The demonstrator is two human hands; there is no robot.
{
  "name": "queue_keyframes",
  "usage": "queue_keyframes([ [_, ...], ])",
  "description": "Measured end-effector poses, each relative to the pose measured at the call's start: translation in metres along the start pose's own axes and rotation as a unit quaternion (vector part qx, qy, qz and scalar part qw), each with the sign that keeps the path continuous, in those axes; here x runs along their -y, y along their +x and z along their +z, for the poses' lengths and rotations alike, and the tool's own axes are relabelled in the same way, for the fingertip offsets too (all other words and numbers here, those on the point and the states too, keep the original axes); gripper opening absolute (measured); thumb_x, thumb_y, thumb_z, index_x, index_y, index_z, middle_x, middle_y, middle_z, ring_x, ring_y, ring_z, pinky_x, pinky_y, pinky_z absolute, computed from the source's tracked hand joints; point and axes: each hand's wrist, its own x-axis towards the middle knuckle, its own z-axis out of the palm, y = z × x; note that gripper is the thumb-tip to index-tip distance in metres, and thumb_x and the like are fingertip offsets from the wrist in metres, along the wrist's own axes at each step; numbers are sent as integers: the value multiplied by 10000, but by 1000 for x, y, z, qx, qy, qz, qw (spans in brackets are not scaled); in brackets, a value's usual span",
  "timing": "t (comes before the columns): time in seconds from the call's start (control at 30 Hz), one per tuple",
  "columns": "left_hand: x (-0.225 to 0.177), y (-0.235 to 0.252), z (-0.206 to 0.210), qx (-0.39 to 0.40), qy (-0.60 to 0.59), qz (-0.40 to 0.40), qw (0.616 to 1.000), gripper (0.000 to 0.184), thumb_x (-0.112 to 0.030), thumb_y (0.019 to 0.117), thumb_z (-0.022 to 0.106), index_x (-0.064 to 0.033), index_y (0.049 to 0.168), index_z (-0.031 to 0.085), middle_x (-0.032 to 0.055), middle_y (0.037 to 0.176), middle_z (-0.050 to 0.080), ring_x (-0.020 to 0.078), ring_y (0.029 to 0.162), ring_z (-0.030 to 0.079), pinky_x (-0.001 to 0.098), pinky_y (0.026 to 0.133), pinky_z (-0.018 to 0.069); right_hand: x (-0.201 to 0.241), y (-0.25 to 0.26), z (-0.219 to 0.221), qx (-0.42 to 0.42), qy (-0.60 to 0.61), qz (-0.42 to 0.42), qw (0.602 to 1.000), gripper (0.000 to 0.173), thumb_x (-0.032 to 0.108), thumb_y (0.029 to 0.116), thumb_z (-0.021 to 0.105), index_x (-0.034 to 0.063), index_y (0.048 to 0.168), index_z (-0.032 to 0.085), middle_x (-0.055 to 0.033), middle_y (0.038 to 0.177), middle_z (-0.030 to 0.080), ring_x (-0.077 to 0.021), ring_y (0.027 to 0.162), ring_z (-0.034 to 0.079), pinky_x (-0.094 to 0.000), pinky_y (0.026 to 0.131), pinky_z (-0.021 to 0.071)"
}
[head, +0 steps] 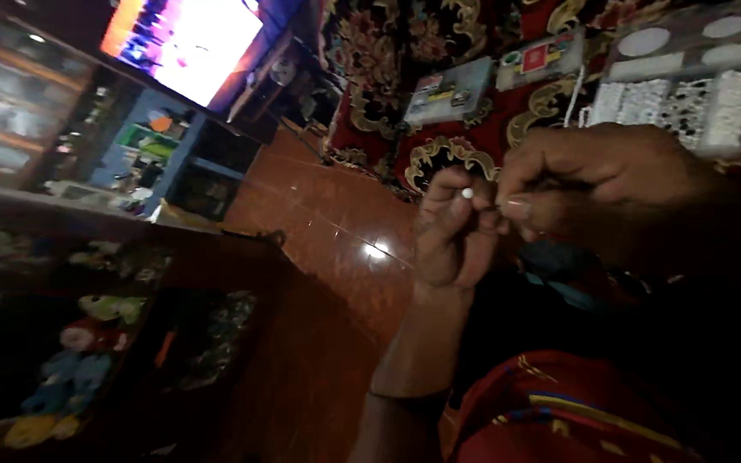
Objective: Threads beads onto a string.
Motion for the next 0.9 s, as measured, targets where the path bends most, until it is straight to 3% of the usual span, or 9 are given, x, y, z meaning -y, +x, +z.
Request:
queue_keyframes([
  [0.13,-1,1,1,1,-7,9,1000,97,-189,960,695,-144,1044,677,7,840,654,110,738,643,274,670,553,2,2,1,-9,0,-8,1000,138,150,1037,541,88,979,650,59,842,662,9,725,646,-153,610,578],
  [0.3,-2,1,2,3,-19,11,1000,84,-177,952,708,-115,1006,692,15,857,663,117,772,655,276,698,561,1,5,0,-21,-50,-33,998,143,145,1012,566,96,950,685,67,892,663,41,785,611,-112,651,524],
  [0.47,-3,3,7,6,-14,16,1000,60,-197,954,707,-148,946,672,-5,853,639,95,734,619,247,652,532,2,6,-1,-19,-70,-34,997,143,175,1015,552,120,946,665,87,835,640,49,722,588,-119,596,500],
  [0.9,-2,3,10,-25,-31,32,999,63,-189,975,671,-134,1007,673,21,851,649,120,718,624,268,644,536,2,5,-3,-13,-68,-21,997,147,171,1027,537,121,952,654,81,849,664,42,746,635,-130,635,559],
])
